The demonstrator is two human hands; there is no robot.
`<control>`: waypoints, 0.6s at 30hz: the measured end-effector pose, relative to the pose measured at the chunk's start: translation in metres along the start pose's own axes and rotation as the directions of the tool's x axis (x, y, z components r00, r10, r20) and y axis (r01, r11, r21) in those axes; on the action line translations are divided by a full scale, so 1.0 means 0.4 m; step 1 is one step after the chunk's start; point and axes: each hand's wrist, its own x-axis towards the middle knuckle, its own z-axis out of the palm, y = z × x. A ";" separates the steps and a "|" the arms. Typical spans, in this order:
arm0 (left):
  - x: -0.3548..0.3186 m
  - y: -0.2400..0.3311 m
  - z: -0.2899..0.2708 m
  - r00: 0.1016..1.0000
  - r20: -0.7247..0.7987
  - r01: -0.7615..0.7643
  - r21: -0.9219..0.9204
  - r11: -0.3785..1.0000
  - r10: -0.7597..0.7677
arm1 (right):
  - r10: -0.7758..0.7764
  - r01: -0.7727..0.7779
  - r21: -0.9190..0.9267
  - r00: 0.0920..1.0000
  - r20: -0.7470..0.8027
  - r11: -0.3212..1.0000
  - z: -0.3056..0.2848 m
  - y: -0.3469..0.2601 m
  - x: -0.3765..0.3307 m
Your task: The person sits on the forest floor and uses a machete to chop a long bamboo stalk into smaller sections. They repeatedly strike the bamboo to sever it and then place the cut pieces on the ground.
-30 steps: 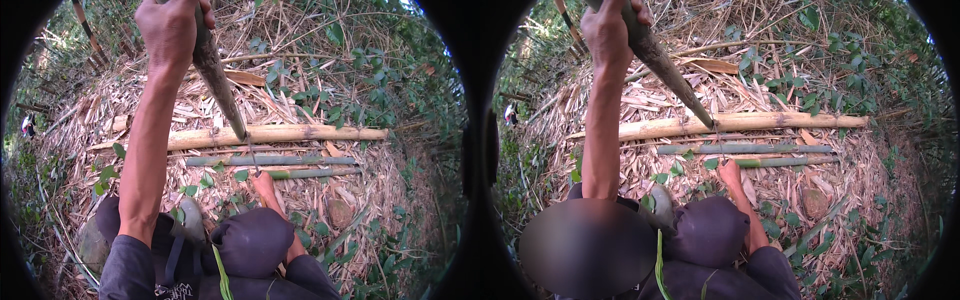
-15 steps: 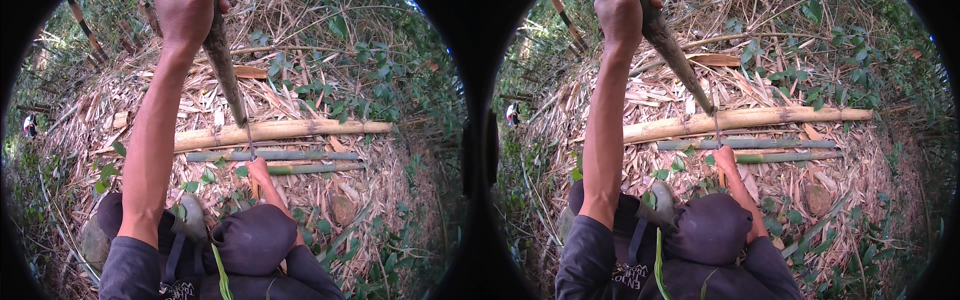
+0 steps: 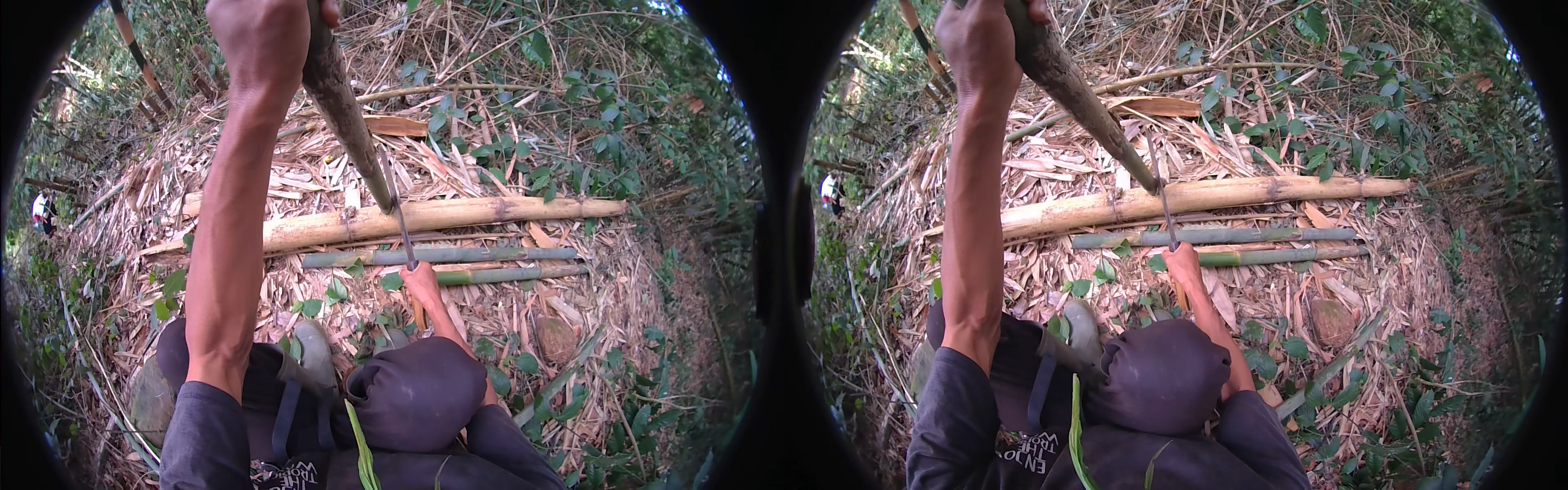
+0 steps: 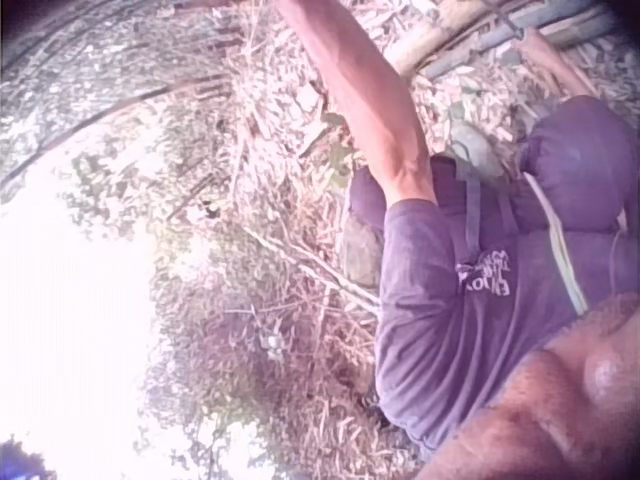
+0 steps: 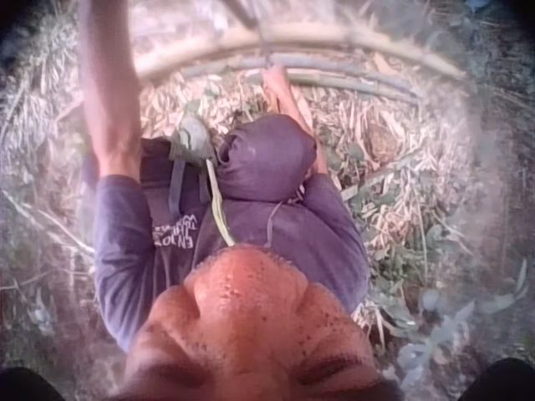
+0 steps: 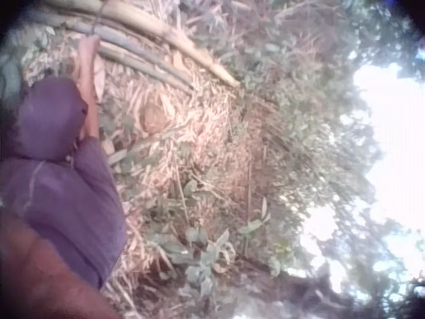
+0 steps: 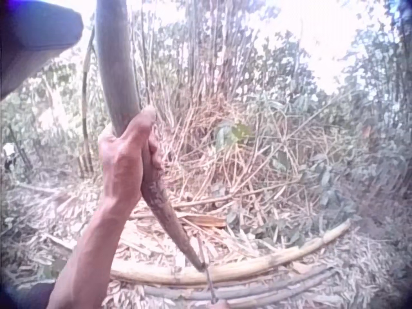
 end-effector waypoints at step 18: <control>0.051 -0.130 -0.009 0.998 -0.006 0.062 0.029 0.998 -0.062 | -0.047 0.044 -0.105 0.998 -0.033 0.994 0.000 -0.010 0.000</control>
